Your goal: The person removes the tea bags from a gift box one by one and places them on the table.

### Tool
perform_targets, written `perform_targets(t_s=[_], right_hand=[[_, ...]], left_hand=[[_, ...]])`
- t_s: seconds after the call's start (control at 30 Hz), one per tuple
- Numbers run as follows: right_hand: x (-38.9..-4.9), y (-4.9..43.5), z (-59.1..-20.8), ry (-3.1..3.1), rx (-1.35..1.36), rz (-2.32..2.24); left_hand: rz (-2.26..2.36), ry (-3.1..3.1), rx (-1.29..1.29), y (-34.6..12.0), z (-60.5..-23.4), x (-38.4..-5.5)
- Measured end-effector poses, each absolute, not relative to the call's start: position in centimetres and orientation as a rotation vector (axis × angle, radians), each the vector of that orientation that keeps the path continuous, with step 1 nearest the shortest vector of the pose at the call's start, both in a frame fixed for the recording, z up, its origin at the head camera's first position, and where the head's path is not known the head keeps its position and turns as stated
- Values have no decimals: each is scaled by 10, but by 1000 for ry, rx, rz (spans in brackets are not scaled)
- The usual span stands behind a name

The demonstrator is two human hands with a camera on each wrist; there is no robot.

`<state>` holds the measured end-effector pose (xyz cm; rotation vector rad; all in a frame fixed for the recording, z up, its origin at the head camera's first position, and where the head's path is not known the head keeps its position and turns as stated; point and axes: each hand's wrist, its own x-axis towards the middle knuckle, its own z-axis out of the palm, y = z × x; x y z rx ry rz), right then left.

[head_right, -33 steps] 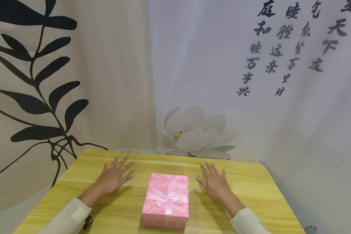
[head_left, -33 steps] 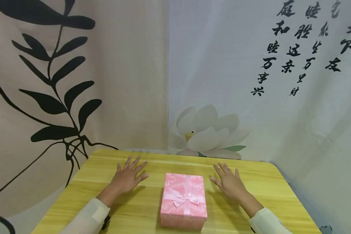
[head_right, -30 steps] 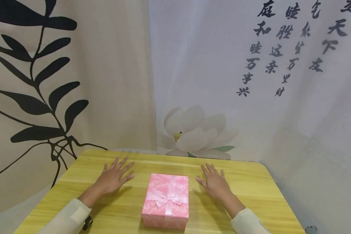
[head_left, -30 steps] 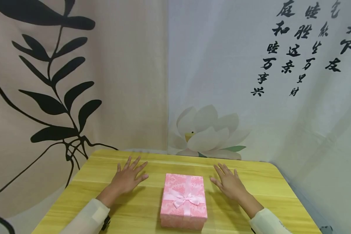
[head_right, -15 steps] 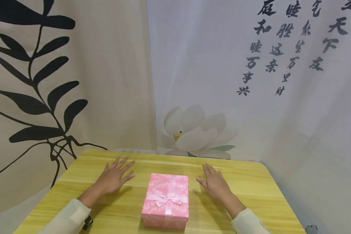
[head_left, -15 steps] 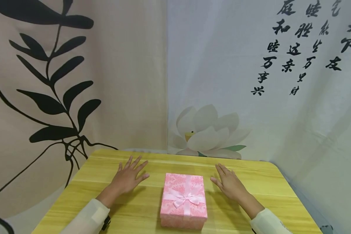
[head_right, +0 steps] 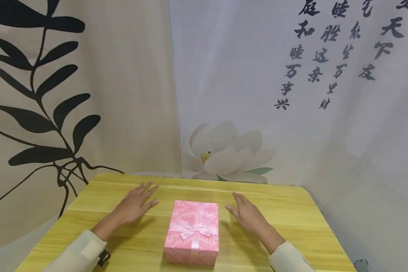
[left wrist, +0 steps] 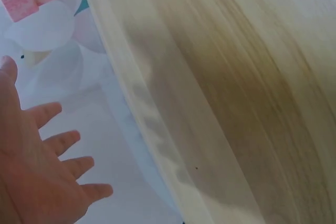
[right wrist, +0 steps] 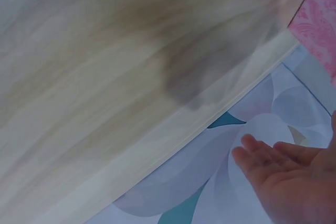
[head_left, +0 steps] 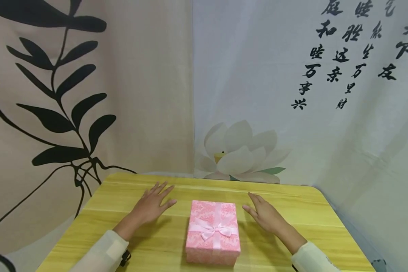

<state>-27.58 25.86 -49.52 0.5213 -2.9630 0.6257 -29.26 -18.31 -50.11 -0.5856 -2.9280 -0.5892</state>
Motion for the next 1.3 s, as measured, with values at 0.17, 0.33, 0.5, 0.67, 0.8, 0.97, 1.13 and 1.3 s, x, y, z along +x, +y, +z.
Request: perform_targets(t_s=[0.17,0.33,0.5,0.67,0.8,0.97,1.13,1.3], right_hand=[[-274,256,-492,-2978,510,704],[-272,254,-490,-2983,504,756],[-270,252,-487,-2990,488,763],[-270,249,-484,-2982,490,783],[-270,246,-481,-2976,508,783],[-268,244,-477,-2979,509,795],[-268,242,-475,-2980,515,809],[-268,241,-476,-2974,523,805]], left_hand=[[-676,-2947,-603,-179,-498,-291],[-745,-2964,-585,-178,-496,-289],[-788,-2978,-567,-177,-494,-288],[-810,-2984,-562,-176,-493,-289],[-820,-2986,-555,-175,-491,-289],[-864,-2992,-535,-172,-490,-289],[-914,-2987,-514,-169,-490,-290],[-922,-2988,-493,-167,-488,-288]])
